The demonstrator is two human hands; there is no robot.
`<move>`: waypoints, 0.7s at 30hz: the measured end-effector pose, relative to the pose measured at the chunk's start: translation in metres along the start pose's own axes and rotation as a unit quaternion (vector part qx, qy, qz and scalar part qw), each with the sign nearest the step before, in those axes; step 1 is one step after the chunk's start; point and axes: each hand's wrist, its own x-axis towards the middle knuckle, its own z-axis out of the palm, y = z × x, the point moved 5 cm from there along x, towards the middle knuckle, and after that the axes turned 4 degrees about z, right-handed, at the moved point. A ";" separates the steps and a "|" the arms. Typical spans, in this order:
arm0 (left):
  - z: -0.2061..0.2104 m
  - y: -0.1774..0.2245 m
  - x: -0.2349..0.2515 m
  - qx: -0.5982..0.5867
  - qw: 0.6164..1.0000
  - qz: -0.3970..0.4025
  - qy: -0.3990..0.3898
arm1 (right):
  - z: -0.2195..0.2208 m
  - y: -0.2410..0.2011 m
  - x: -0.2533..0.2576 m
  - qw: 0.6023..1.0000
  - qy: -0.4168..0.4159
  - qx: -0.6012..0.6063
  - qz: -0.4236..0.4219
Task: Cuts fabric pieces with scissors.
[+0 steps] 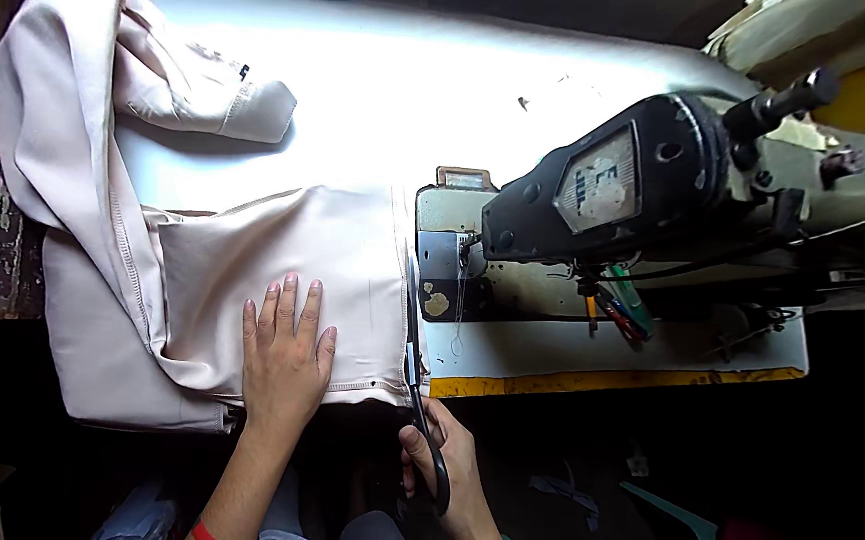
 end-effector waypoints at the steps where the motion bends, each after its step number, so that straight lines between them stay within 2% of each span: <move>1: 0.000 0.000 0.000 0.001 1.000 -0.003 -0.004 | 0.000 0.000 0.000 1.000 0.001 -0.002 -0.001; 18: -0.001 0.001 -0.001 0.005 1.000 -0.001 -0.016 | -0.008 0.003 0.000 0.999 0.018 -0.039 0.019; 21: 0.000 0.000 0.000 0.009 1.000 0.001 -0.004 | -0.010 0.007 0.001 1.000 0.000 -0.021 0.022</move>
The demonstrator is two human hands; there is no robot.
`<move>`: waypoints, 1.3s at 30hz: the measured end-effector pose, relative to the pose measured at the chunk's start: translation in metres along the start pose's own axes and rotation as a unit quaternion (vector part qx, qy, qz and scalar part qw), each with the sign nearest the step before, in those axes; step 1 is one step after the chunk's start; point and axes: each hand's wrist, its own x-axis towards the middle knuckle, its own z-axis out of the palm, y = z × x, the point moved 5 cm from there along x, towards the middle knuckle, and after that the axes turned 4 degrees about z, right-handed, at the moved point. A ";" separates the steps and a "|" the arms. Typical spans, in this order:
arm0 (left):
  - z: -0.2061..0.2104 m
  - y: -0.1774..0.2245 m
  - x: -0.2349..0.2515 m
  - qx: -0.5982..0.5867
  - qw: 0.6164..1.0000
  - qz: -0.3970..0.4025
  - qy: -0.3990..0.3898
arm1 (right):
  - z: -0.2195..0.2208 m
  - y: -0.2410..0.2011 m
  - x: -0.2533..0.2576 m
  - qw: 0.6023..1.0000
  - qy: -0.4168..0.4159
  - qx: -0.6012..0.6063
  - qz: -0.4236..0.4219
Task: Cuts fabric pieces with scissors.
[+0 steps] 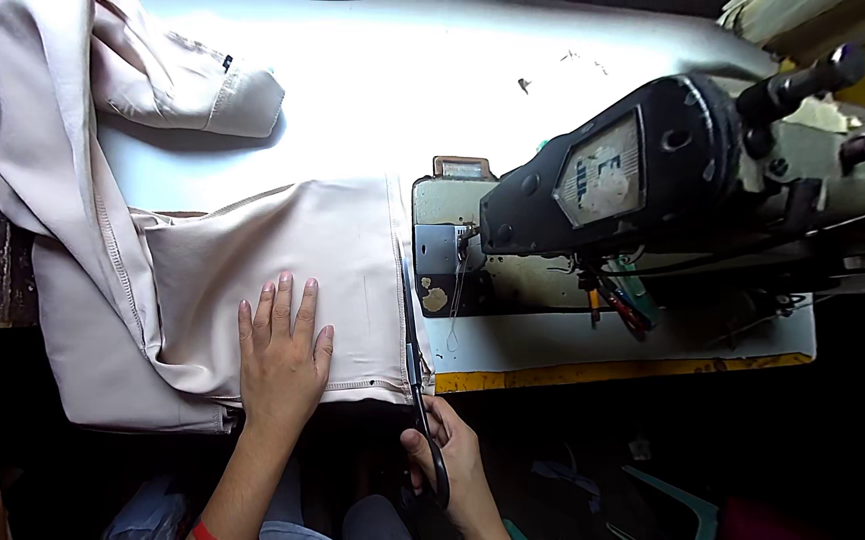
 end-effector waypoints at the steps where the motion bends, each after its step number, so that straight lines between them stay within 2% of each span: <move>1: 0.001 0.000 0.000 -0.001 1.000 0.001 0.003 | 0.000 -0.001 0.000 1.000 -0.012 0.006 -0.006; 7: 0.001 0.000 0.000 -0.002 1.000 -0.002 0.004 | 0.004 -0.019 0.006 0.998 -0.059 0.003 -0.018; 14: 0.000 0.000 0.000 -0.014 1.000 -0.006 0.000 | 0.013 -0.033 0.012 0.999 -0.035 -0.021 0.007; 22: -0.004 0.002 0.000 -0.026 1.000 -0.008 -0.010 | 0.018 -0.033 0.016 1.000 -0.011 -0.021 -0.012; 29: -0.002 0.002 -0.001 -0.023 1.000 -0.009 -0.009 | 0.015 -0.032 0.016 0.998 -0.067 0.000 0.002; 39: -0.002 0.002 0.000 -0.016 1.000 -0.007 -0.010 | 0.013 -0.036 0.019 0.997 0.008 -0.074 0.016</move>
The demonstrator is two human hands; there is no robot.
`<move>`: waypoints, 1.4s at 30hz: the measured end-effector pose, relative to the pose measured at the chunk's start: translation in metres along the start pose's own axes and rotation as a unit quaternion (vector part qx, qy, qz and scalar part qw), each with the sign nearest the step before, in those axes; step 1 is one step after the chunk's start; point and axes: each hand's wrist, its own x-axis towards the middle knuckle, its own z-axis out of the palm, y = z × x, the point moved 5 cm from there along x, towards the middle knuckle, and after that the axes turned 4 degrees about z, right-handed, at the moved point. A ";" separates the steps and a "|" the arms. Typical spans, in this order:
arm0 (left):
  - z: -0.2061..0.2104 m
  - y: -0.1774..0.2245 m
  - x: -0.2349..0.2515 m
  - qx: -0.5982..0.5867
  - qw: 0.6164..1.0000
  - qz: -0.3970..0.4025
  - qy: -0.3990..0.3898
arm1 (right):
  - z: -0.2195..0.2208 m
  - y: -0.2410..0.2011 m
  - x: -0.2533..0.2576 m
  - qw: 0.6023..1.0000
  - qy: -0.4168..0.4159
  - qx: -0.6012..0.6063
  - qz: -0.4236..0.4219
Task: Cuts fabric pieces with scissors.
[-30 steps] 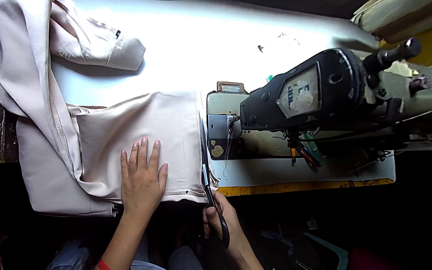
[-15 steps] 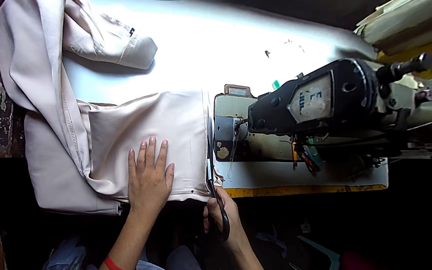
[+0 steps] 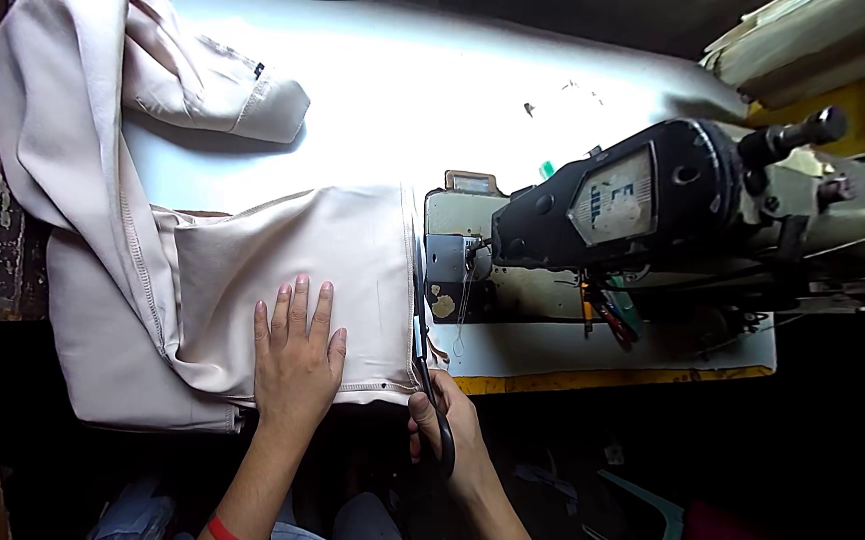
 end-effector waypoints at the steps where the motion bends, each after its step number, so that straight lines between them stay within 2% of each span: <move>1: 0.000 0.000 0.000 0.000 1.000 0.000 0.001 | 0.000 0.001 0.000 1.000 0.003 -0.005 0.001; 10: 0.000 -0.001 0.000 -0.006 1.000 -0.001 -0.004 | -0.001 0.005 0.000 0.999 0.000 -0.036 0.005; 16: 0.000 -0.001 0.000 -0.002 1.000 0.001 0.002 | 0.001 0.005 -0.003 1.000 0.023 0.003 0.002; 30: -0.003 -0.004 -0.008 -0.006 1.000 0.012 0.019 | 0.000 0.013 -0.008 0.999 0.010 0.053 0.001; 34: -0.008 -0.002 -0.017 -0.026 0.999 -0.016 0.021 | 0.005 0.022 -0.014 0.997 -0.012 0.074 0.007; 37: -0.015 0.009 0.005 -0.059 0.997 -0.006 0.047 | 0.007 0.026 -0.017 0.996 -0.024 0.087 0.005; 42: -0.008 0.021 0.101 -0.046 0.995 0.074 0.048 | 0.011 0.026 -0.020 0.991 -0.043 0.129 0.001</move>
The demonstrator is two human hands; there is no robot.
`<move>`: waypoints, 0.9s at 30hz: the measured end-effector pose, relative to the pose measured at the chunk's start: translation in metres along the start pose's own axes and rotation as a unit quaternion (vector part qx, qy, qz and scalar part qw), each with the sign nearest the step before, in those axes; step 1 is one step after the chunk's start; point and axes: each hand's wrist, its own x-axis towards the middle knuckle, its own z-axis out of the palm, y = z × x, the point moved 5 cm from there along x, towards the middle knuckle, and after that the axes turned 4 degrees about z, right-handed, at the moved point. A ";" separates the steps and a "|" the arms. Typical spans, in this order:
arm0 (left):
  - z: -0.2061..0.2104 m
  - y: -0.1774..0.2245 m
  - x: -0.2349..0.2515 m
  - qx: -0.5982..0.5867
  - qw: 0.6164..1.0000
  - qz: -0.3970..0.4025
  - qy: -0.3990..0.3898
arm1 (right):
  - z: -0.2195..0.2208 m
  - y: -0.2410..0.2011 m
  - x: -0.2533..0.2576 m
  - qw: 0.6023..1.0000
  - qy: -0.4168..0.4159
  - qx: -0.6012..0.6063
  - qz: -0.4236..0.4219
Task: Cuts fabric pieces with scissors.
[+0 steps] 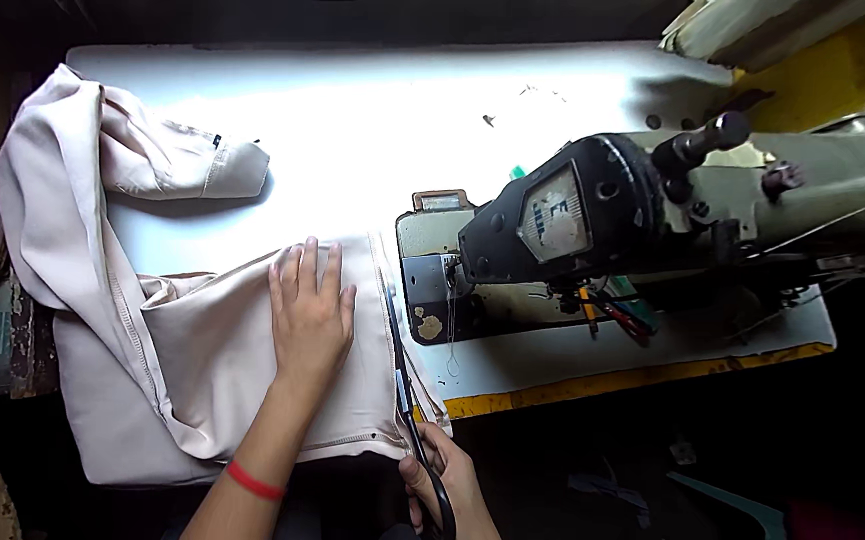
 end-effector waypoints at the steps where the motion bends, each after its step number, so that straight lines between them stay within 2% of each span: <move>1: 0.006 -0.003 0.013 0.012 1.000 0.006 -0.009 | 0.001 0.000 -0.001 1.000 -0.002 0.006 -0.001; 5: 0.021 -0.013 0.030 0.063 0.997 0.015 -0.052 | 0.004 0.000 -0.004 1.000 -0.001 0.018 -0.001; 9: 0.026 -0.014 0.031 0.095 0.994 0.005 -0.062 | 0.005 -0.001 -0.002 1.000 0.000 -0.005 -0.004; 17: 0.025 -0.014 0.029 0.064 0.997 -0.002 -0.053 | 0.007 -0.017 0.011 0.998 -0.017 -0.053 -0.009; 27: 0.025 -0.015 0.026 0.030 0.998 -0.008 -0.053 | 0.009 -0.023 0.013 0.993 0.046 -0.109 -0.015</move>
